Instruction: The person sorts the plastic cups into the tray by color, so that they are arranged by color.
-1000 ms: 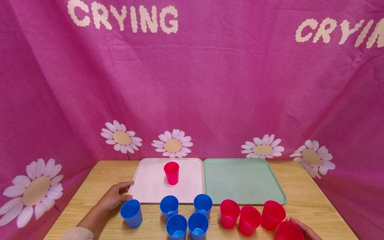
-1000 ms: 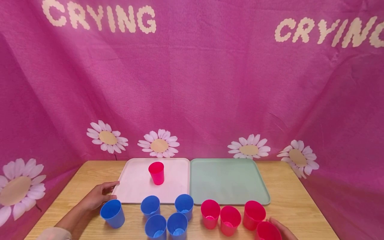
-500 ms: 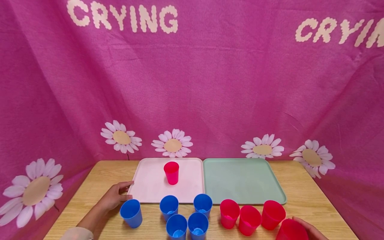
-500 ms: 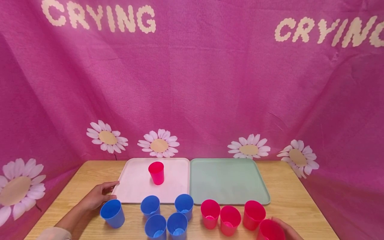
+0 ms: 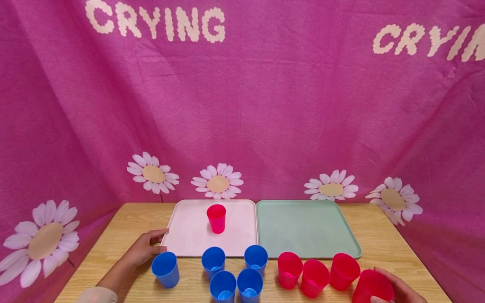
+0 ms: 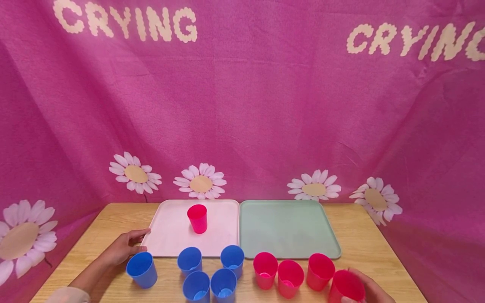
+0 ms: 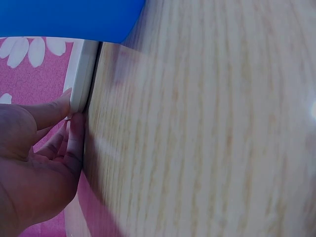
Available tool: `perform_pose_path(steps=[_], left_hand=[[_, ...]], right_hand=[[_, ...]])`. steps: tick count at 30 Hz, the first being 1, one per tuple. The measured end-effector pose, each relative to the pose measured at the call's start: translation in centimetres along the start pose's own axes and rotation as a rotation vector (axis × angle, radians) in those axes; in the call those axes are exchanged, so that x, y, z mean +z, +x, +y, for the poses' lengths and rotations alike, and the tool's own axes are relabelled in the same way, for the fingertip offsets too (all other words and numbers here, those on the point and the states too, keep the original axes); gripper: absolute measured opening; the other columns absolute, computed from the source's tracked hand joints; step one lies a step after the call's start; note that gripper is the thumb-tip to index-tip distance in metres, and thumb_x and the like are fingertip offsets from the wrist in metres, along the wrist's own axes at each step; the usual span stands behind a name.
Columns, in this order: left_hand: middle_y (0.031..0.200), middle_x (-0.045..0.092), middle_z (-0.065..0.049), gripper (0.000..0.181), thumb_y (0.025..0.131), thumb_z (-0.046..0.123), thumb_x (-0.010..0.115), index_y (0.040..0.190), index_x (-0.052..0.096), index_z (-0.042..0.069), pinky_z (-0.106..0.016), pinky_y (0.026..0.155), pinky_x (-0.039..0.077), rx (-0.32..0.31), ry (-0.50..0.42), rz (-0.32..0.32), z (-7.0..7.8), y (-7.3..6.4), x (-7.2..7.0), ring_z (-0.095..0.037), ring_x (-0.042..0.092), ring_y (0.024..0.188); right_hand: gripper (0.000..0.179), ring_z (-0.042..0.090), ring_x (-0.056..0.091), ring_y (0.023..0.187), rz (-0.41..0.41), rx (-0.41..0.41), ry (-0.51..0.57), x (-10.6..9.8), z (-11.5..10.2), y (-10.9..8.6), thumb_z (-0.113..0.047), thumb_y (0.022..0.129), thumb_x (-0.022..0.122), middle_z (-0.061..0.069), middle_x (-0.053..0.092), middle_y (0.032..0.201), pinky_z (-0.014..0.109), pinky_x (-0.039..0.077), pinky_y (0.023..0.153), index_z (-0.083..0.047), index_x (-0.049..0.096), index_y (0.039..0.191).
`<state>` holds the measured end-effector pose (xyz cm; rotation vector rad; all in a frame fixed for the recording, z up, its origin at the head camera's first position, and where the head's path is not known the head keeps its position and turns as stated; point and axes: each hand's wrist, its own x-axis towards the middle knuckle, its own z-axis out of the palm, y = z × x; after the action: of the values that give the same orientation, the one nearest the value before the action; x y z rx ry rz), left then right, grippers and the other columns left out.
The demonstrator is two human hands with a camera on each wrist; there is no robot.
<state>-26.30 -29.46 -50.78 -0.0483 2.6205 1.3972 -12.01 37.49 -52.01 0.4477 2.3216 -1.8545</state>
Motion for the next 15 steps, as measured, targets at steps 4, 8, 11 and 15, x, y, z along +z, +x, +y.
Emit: perform_pose_path(steps=[4,8,11,15], left_hand=[[0.147,0.046,-0.035,0.065,0.089,-0.006,0.075,0.148,0.049,-0.006,-0.044,0.095,0.059,0.0,0.003,0.002,0.1,0.0,0.0,-0.052,0.048,0.13],[0.146,0.046,-0.036,0.064,0.089,-0.007,0.074,0.148,0.049,-0.007,-0.044,0.094,0.06,0.006,0.005,0.001,0.0,0.0,0.0,-0.053,0.048,0.13],[0.146,0.047,-0.035,0.064,0.089,-0.008,0.074,0.148,0.049,-0.006,-0.042,0.092,0.06,-0.004,0.002,0.007,-0.1,0.1,0.0,-0.05,0.049,0.129],[0.145,0.047,-0.035,0.065,0.088,-0.008,0.074,0.148,0.049,-0.005,-0.042,0.092,0.06,-0.012,0.011,0.01,0.0,0.1,0.1,-0.049,0.05,0.127]], right_hand=[[0.053,0.007,0.066,0.098,-0.014,0.03,-0.018,-0.6,-0.8,0.4,-0.024,0.091,0.08,-0.006,0.067,0.121,0.033,0.062,0.085,-0.039,0.054,0.135],[0.077,0.014,0.066,0.102,-0.027,0.048,-0.081,-1.0,-2.2,0.4,-0.029,0.093,0.078,0.012,0.064,0.133,0.037,0.063,0.085,-0.01,0.037,0.156],[0.086,0.022,0.066,0.107,-0.043,0.027,-0.163,-1.3,-3.4,0.7,-0.032,0.095,0.075,0.021,0.061,0.136,0.038,0.063,0.086,-0.001,0.027,0.159],[0.09,0.024,0.065,0.11,-0.059,-0.038,-0.292,-1.6,-5.0,1.1,-0.033,0.097,0.073,0.032,0.052,0.144,0.032,0.062,0.087,0.007,0.021,0.158]])
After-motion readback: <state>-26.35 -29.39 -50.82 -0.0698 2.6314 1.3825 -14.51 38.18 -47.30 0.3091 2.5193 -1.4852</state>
